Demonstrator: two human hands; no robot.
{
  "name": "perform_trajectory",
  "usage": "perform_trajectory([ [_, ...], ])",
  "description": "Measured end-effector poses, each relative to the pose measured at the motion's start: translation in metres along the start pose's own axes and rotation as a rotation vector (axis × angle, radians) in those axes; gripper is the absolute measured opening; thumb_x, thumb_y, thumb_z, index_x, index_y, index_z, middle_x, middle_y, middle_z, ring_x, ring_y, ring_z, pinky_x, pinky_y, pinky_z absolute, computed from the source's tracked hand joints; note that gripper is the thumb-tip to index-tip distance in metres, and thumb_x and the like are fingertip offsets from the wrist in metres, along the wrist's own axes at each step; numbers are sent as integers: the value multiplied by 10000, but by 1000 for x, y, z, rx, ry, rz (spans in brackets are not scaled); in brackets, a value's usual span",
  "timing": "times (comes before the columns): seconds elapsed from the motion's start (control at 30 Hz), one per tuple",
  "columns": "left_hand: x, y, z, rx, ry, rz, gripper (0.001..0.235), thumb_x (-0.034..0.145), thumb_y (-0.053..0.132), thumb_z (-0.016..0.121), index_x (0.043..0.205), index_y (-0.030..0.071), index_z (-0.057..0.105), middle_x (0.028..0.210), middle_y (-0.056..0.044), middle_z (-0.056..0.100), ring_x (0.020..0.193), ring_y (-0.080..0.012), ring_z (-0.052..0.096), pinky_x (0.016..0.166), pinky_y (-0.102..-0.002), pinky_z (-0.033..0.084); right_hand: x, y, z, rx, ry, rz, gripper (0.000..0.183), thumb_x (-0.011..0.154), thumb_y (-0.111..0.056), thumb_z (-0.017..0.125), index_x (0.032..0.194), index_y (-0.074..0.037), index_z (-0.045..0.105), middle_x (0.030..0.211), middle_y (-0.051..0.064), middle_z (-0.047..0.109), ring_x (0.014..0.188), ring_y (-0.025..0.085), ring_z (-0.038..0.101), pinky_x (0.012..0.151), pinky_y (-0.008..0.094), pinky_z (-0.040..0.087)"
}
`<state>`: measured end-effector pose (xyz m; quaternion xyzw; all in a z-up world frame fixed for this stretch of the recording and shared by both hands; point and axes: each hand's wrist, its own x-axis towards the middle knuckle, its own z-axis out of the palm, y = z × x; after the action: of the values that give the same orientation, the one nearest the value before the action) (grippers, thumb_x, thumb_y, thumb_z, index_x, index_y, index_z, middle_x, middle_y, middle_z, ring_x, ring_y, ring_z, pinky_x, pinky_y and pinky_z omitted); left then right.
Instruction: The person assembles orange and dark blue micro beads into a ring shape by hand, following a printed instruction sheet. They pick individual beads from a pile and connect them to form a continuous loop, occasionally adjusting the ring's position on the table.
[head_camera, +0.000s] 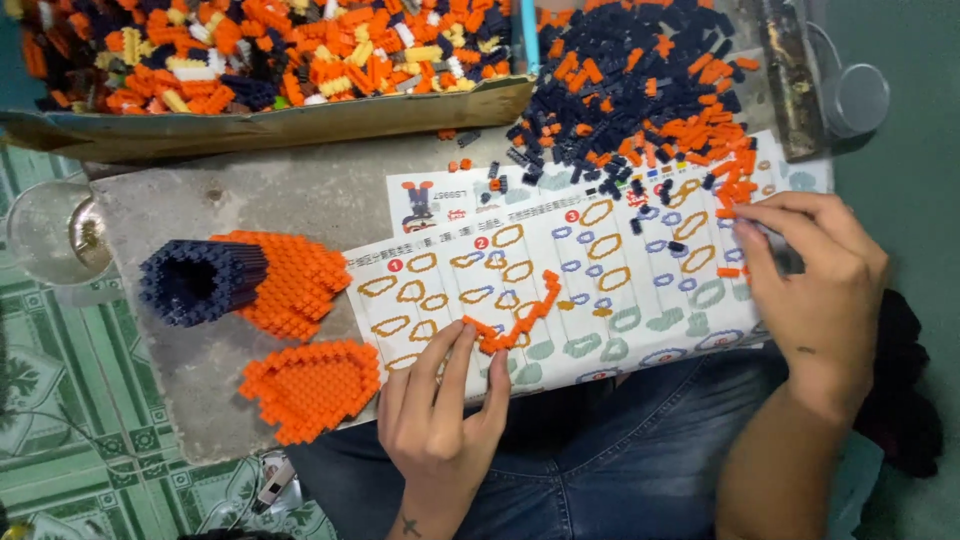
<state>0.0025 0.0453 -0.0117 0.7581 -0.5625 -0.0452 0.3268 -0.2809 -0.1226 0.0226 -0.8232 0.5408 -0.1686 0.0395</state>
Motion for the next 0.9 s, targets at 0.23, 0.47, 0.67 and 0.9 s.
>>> perform_trajectory([
  [0.23, 4, -3, -5, -34, -7, 12, 441, 818, 116, 931, 1230, -22, 853, 1284, -126, 834, 817, -196, 682, 767, -331, 571, -11, 17, 10, -127, -45, -66, 250, 1078, 131, 966, 1322, 114, 916, 1411, 262, 804, 1195, 378, 740, 1060, 464, 603],
  [0.47, 3, -6, -7, -100, -58, -4, 440, 802, 113, 922, 1218, -17, 860, 1332, -134, 831, 880, -175, 729, 792, -312, 602, -6, -40, 6, 10, -138, -70, 246, 1029, 202, 906, 1265, 149, 858, 1313, 270, 840, 1132, 383, 723, 1080, 482, 591],
  [0.67, 8, -7, -11, -160, -87, -10, 414, 837, 109, 902, 1233, -6, 859, 1329, -111, 851, 879, -162, 715, 786, -291, 592, 14, -78, 13, 83, -296, -151, 252, 915, 81, 919, 1158, 89, 853, 1155, 172, 817, 942, 284, 693, 850, 402, 572],
  [0.9, 9, -10, -14, -194, -126, 7, 401, 841, 67, 877, 1232, -17, 862, 1375, -120, 837, 862, -147, 675, 773, -263, 574, 26, -74, 9, 118, -412, -211, 389, 830, 78, 858, 1216, 43, 826, 1403, 170, 797, 1154, 292, 758, 1012, 418, 636],
])
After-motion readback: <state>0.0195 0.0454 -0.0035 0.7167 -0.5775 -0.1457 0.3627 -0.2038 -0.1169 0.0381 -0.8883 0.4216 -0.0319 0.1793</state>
